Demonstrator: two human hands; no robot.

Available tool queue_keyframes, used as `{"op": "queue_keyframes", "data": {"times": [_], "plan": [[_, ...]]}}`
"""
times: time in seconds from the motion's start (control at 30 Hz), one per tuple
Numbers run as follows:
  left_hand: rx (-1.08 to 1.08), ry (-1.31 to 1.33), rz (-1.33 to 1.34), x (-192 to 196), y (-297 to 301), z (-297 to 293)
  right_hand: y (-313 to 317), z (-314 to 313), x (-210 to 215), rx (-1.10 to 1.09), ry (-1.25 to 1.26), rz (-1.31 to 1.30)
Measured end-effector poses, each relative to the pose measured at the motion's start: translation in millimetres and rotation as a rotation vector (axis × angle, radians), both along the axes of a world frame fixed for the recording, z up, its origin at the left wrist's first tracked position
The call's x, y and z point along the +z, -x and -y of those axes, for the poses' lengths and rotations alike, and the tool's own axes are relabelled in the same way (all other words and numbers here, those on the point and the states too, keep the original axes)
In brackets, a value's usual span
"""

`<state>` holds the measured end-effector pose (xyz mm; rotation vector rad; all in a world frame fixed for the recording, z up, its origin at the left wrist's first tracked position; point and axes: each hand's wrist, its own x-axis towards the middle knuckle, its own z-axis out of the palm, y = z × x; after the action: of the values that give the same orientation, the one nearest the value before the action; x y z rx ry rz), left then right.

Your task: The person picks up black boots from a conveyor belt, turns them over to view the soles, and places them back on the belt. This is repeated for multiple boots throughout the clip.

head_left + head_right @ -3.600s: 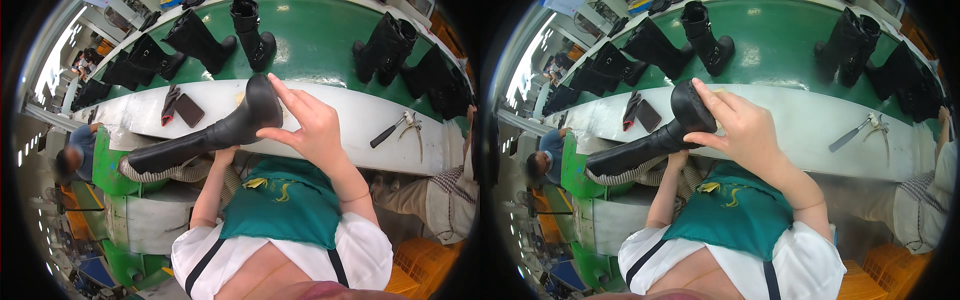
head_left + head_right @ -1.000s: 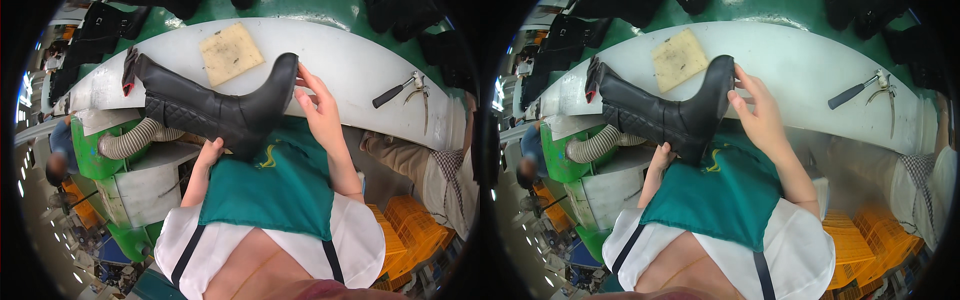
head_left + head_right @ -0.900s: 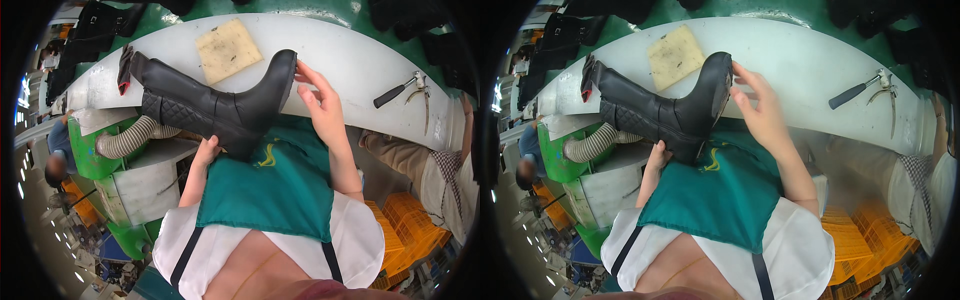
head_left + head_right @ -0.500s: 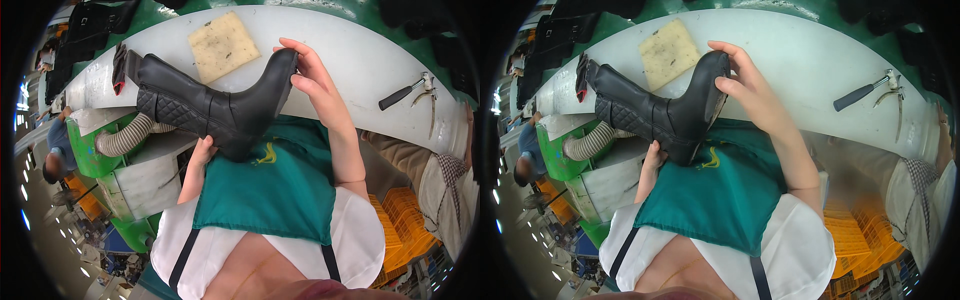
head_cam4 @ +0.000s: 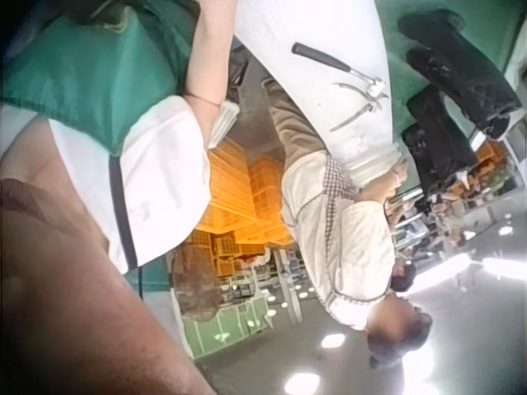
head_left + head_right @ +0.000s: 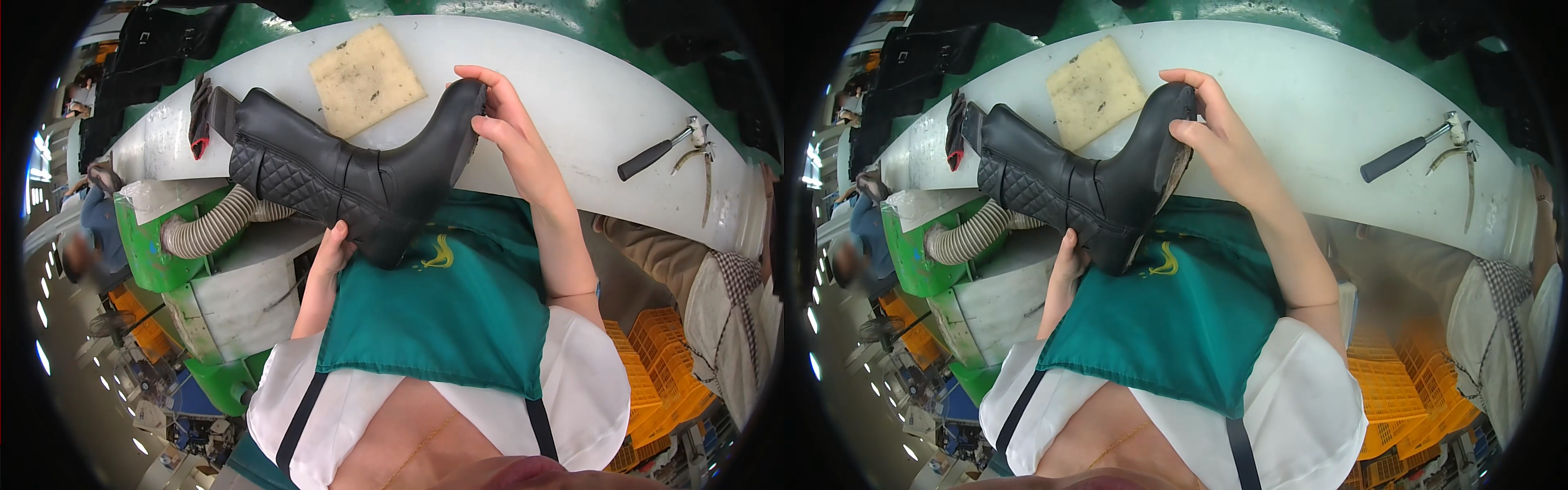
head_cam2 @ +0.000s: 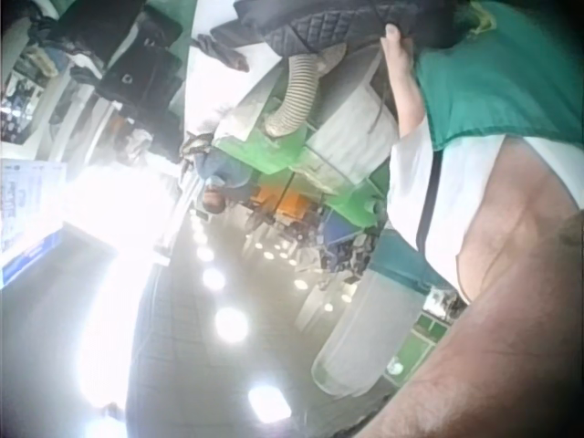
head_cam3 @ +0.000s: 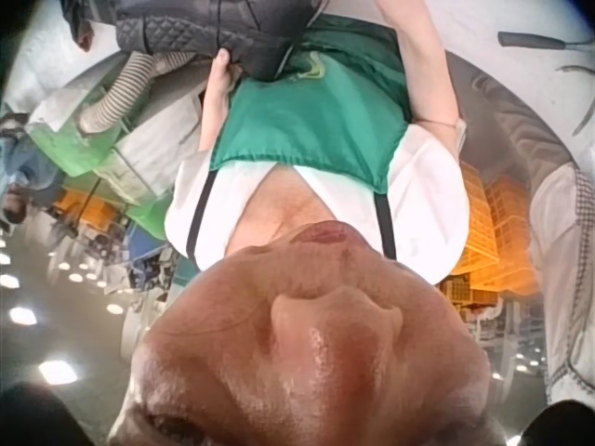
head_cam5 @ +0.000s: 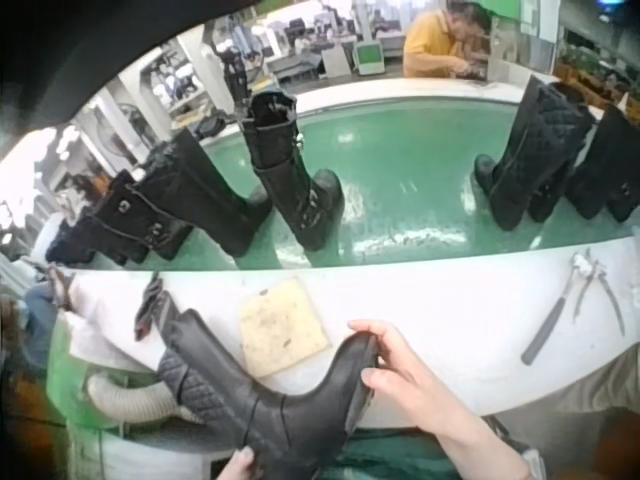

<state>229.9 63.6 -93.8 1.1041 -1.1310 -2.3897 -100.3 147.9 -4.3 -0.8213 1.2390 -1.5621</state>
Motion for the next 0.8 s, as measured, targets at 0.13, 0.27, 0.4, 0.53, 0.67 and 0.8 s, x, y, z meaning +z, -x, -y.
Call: {"op": "queue_keyframes", "data": {"times": [0.13, 0.27, 0.4, 0.53, 0.67, 0.8], "plan": [[-0.005, 0.012, -0.007, 1.9, 2.5, 0.3, -0.6, -0.7, 0.9, -0.004, 0.008, -0.009], [-0.009, 0.020, -0.052, -9.7, -3.5, 0.3, -2.4, -2.4, 4.4, 0.007, 0.025, -0.010], [-0.034, 0.014, -0.066, -14.4, -5.7, 1.8, -4.6, -3.7, 6.2, 0.009, 0.036, 0.004], [-0.022, 0.021, -0.067, -15.3, -4.2, 0.5, -5.0, -5.1, 7.7, 0.014, 0.071, 0.026], [0.000, 0.044, -0.068, -13.2, -0.2, -1.1, -8.2, -4.3, 9.7, -0.005, 0.045, 0.004], [-0.033, 0.039, -0.077, -8.5, 2.3, -0.8, -9.4, -3.7, 11.6, -0.008, 0.001, -0.030]]}}
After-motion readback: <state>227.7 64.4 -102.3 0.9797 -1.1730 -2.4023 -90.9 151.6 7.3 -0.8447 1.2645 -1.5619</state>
